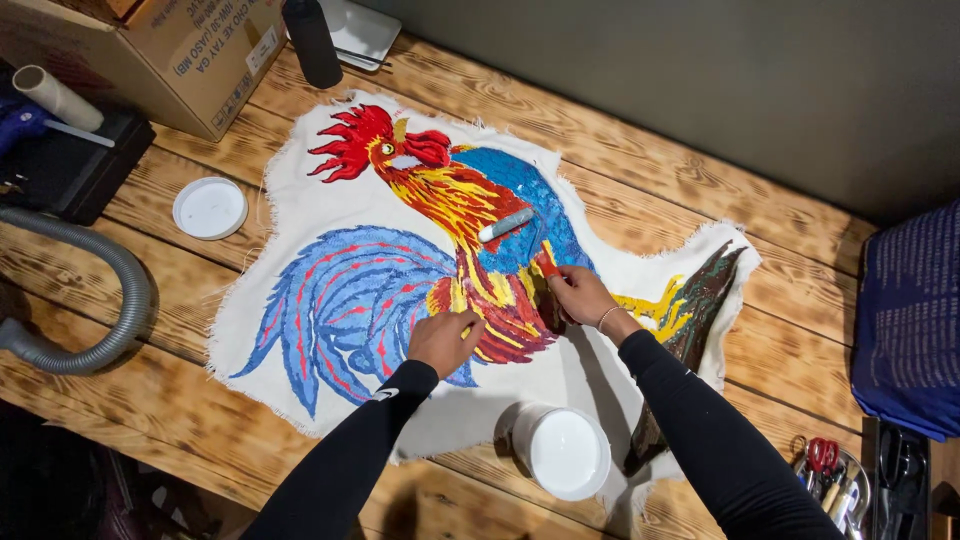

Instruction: Applying white glue to the back of a tufted rooster rug using a brush, roller, and scraper.

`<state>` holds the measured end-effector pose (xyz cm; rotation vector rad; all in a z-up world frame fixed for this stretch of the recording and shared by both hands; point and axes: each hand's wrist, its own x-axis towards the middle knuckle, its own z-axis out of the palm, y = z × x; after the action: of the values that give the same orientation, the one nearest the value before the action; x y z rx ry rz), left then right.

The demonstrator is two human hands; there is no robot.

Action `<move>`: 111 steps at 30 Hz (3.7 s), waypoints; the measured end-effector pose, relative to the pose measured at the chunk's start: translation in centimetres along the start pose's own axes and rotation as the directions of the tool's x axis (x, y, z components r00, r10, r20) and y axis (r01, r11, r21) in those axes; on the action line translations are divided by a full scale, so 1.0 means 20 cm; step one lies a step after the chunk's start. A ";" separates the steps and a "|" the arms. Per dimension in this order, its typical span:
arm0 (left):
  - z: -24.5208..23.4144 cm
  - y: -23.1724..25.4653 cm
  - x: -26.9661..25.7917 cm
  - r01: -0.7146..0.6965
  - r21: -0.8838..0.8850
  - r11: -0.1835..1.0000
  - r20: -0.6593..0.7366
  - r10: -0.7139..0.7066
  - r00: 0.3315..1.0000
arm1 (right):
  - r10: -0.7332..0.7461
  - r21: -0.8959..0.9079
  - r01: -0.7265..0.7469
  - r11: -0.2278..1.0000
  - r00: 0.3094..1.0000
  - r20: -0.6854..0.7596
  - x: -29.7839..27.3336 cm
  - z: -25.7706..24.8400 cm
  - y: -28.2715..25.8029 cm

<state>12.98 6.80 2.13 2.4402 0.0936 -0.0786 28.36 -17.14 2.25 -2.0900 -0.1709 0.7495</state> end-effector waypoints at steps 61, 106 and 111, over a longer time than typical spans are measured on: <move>-0.26 -0.63 0.78 0.287 0.433 0.855 0.105 -0.364 0.925 | -0.097 -0.238 0.104 0.966 0.995 0.038 0.29 0.11 -0.10; -0.37 -0.73 0.84 0.491 0.321 0.810 -0.024 -0.511 0.859 | 0.210 -0.327 -0.125 0.937 0.948 0.241 0.36 -0.16 -0.36; -0.37 -0.73 0.83 0.487 0.332 0.808 -0.007 -0.515 0.857 | -0.285 -0.413 0.305 0.858 0.952 0.112 0.57 0.10 -0.22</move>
<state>28.38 23.43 -2.85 2.6672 0.7478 -0.4669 37.10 -8.72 -0.30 -2.3787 -0.7253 0.6095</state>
